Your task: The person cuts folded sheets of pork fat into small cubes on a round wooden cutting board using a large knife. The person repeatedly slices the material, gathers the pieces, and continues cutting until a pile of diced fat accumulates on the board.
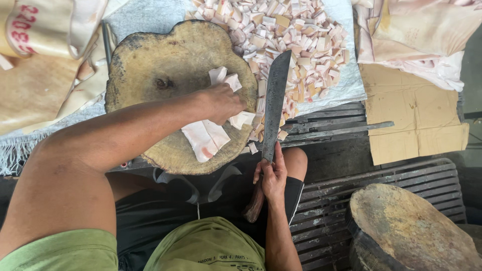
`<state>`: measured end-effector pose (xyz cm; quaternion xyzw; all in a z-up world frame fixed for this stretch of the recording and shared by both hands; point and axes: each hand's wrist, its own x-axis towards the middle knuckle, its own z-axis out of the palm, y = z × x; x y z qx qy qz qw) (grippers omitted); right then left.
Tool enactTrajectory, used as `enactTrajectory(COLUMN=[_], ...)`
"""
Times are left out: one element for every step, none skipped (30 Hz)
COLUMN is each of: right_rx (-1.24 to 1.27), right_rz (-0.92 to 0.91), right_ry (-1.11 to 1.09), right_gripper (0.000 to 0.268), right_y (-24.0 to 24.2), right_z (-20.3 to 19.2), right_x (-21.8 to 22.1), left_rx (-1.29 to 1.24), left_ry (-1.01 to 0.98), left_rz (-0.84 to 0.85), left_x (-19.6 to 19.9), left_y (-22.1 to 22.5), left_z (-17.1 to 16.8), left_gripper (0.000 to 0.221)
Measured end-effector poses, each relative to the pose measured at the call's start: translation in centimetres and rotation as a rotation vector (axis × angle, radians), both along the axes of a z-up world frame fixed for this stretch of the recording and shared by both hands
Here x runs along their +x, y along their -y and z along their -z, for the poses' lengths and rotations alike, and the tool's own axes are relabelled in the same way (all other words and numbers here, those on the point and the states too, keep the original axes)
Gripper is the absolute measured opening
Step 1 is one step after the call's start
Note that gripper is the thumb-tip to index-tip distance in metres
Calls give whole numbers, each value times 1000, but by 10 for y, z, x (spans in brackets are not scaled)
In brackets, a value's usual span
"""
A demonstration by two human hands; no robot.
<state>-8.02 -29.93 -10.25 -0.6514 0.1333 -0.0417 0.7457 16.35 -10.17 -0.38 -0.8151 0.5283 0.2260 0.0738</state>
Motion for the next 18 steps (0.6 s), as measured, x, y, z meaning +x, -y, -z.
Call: enactTrajectory(right_rx=[4, 6, 9, 12, 15, 19, 21, 19, 19, 18, 17, 15, 14, 21, 29, 38, 34, 30], right_rz=[-13, -12, -9, -6, -11, -16, -18, -16, -14, -13, -16, -20, -22, -35, -47, -59, -63, -67], right_ry=[8, -12, -35, -57, -45, -33, -21, -27, -32, -37, -40, -42, -42, -30, -24, -17, -37, -57], right_gripper=[72, 72, 72, 72, 73, 73, 73, 73, 73, 73, 73, 73, 72, 72, 72, 72, 71, 70], right_y=[-1, -2, -4, -5, -6, -6, -7, -7, -8, -9, -10, -11, -12, -12, -13, -14, -15, -16], right_z=[0, 0, 0, 0, -1, -1, -2, -2, -2, -3, -3, -3, -3, -3, -2, -1, -1, -1], right_x=[-1, -1, -3, -4, -4, -3, -4, -4, -3, -3, -3, -2, 0, 2, 1, 1, -1, -3], left_rx=[5, -7, -18, 38, 92, 171, 249, 225, 201, 190, 178, 167, 59, -49, -219, -385, -303, -222], left_ry=[32, 66, 98, 105, 117, 118, 118, 121, 126, 223, 318, 415, 427, 439, 163, -116, -176, -235], left_rz=[-11, -83, -153, -257, -358, -431, -501, -572, -644, -685, -728, -770, -674, -577, -606, -626, -582, -536], left_x=[1, 8, 16, 23, 31, 38, 43, 44, 45, 43, 38, 32, 22, 5, -13, -31, -46, -57], left_y=[-6, -15, -27, -43, -60, -74, -84, -91, -96, -97, -98, -99, -99, -98, -97, -92, -87, -83], left_z=[0, -2, -4, -7, -12, -17, -22, -26, -31, -36, -41, -46, -51, -53, -55, -55, -54, -54], left_gripper=[31, 38, 46, 43, 41, 38, 36, 41, 47, 63, 79, 95, 87, 78, 79, 80, 76, 73])
